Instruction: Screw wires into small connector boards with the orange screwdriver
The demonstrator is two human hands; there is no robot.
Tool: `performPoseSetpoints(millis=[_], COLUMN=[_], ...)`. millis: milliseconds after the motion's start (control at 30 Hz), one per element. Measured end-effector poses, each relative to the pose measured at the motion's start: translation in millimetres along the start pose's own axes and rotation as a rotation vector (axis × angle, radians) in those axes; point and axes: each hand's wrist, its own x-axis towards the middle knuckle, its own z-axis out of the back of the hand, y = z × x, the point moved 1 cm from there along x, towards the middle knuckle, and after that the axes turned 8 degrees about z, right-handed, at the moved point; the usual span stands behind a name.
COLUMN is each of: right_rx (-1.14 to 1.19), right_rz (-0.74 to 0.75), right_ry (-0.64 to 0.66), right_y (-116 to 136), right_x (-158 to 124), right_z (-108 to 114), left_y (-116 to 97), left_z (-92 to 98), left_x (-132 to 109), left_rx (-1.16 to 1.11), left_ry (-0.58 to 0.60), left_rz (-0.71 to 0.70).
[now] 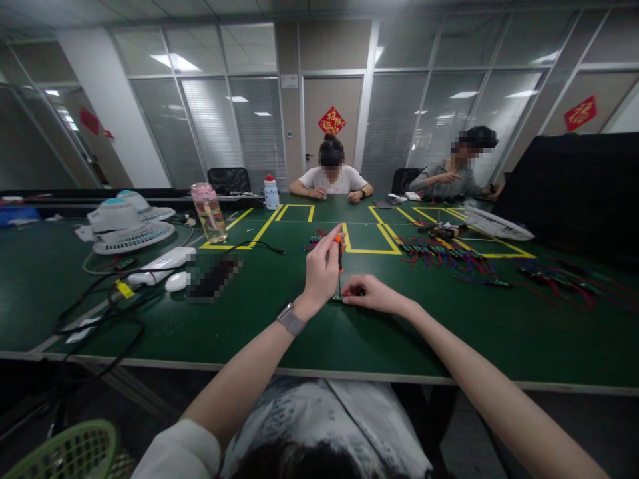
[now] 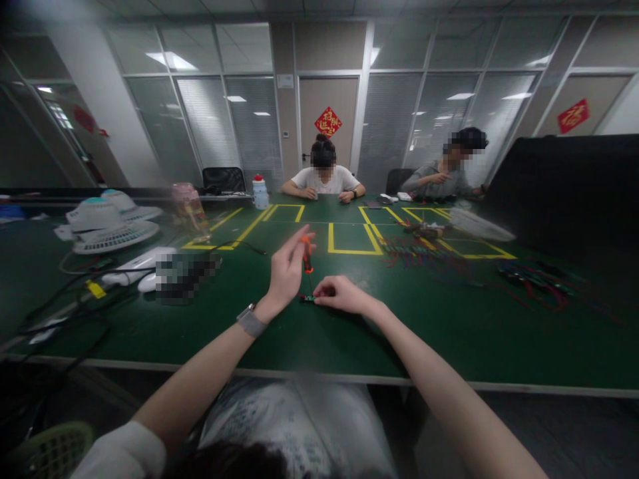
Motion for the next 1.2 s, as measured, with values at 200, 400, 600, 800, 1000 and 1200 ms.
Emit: performPoseSetpoints(millis=[200, 400, 600, 800, 1000, 1200], right_rx=[-0.011, -0.011, -0.015, -0.018, -0.01, -0.004], right_rz=[0.007, 0.008, 0.003, 0.002, -0.009, -0.005], right_ry=[-0.007, -0.004, 0.0, 0.009, 0.002, 0.006], right_y=[-0.9, -0.4, 1.2, 0.4, 2.0, 1.5], right_x=[0.1, 0.3, 0.5, 0.3, 0.5, 0.5], right_z=[-0.2, 0.1, 0.3, 0.4, 0.9, 0.6], left_y=[-5.3, -2.5, -3.8, -4.4, 1.1, -7.3], left_z=[2.2, 1.9, 1.1, 3.3, 0.0, 2.3], left_x=[0.5, 0.3, 0.5, 1.2, 0.9, 0.3], left_rx=[0.114, 0.046, 0.054, 0.146, 0.002, 0.128], left_ry=[-0.067, -0.017, -0.018, -0.064, -0.021, -0.089], left_rz=[-0.054, -0.027, -0.032, -0.023, -0.015, -0.116])
